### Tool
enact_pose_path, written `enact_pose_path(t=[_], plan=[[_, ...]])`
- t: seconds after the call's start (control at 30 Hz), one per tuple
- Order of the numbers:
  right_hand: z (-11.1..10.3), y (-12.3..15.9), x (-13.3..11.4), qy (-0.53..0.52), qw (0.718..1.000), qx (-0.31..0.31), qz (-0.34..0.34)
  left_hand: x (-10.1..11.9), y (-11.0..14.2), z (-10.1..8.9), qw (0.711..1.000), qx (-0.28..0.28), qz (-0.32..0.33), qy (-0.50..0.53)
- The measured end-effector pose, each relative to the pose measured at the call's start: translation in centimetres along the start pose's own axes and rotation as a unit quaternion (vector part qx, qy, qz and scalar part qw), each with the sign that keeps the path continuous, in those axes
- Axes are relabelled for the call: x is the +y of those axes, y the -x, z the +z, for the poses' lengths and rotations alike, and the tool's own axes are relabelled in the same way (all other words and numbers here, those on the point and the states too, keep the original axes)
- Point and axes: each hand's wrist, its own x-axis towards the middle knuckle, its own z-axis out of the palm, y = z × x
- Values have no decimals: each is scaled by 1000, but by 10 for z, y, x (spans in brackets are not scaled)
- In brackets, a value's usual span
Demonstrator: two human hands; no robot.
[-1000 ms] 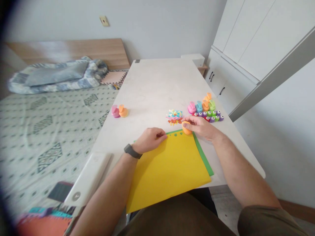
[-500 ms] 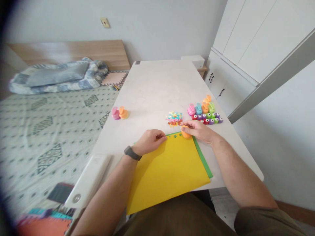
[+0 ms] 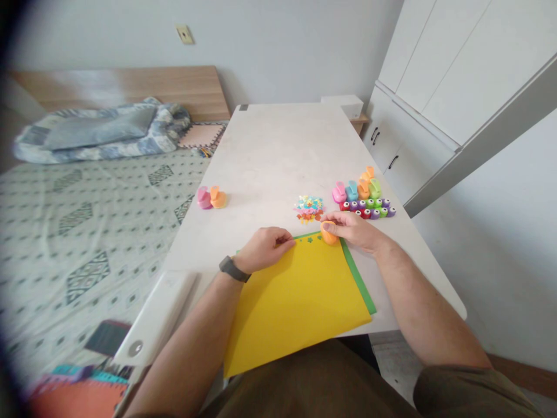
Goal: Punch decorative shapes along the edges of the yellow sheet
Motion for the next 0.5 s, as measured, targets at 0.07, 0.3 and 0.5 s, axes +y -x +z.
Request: enact_pose_path(t=[0.07,0.3,0.5], plan=[[0,0,0,-4,1000,-5,1,0,0,0,1000,0,0,0],[-1,0,0,-11,1000,-6,3,1,0,0,1000,1,1,-4],[-1,0,2,-11,1000,-10,3,0,-1,0,1000,0,0,-9]])
